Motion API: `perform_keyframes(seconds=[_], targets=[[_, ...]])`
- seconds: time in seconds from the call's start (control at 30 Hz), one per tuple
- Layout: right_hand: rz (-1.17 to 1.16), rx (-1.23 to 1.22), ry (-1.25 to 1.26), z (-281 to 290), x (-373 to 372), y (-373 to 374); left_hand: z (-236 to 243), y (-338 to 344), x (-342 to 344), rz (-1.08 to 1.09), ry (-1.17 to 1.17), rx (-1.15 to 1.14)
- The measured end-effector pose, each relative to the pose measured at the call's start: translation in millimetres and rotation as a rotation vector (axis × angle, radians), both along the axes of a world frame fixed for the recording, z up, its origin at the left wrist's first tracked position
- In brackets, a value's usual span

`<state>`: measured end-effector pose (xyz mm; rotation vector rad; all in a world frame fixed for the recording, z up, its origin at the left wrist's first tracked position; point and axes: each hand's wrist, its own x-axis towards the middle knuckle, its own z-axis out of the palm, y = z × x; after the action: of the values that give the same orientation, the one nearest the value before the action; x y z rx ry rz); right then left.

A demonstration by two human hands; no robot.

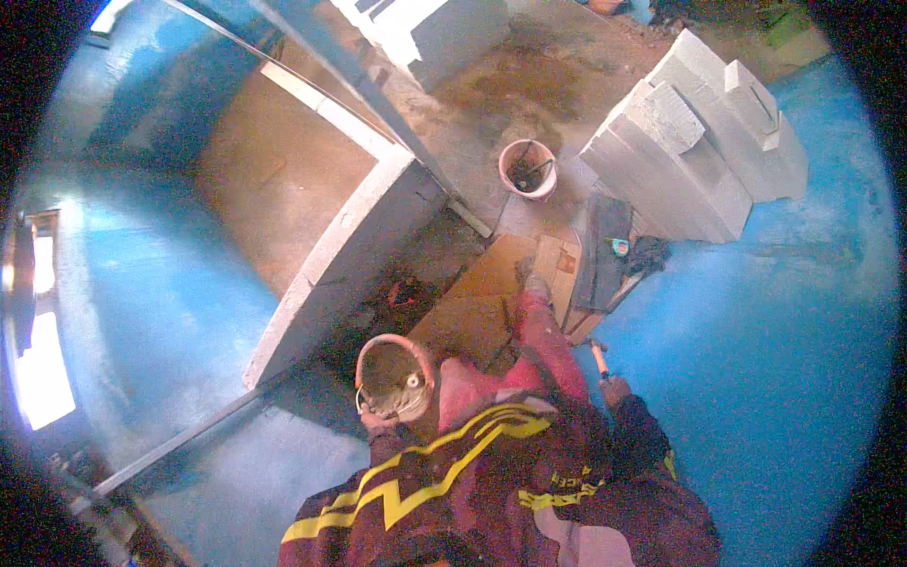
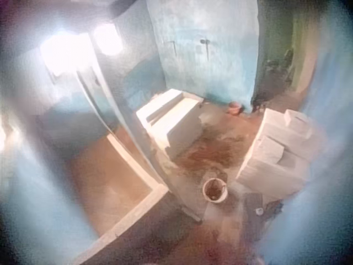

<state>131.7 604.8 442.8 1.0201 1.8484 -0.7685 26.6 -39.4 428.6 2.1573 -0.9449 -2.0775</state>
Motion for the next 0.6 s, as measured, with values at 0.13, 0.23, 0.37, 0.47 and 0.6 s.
perform_keyframes(seconds=[0.13, 0.23, 0.37, 0.47, 0.6], targets=[[0.237, 0.018, 0.002, -9.5, -58.2, 70.6, 47.5, 69.0, -46.6, -0.038, -0.02, -0.135], [0.231, -0.048, 0.099, -5.6, -107.5, 123.9, 57.5, 111.4, -71.8, -0.032, 0.023, -0.153], [-0.132, -0.001, 0.155, 2.6, -164.5, 185.1, 34.8, 157.6, -103.7, 0.044, -0.031, -0.132], [-0.216, 0.028, 0.185, -0.3, -192.2, 223.1, 8.2, 198.7, -135.3, 0.27, -0.063, -0.043], [-0.289, 0.025, 0.134, -16.6, -207.3, 261.3, 6.5, 255.3, -169.0, 0.302, -0.123, -0.061]])
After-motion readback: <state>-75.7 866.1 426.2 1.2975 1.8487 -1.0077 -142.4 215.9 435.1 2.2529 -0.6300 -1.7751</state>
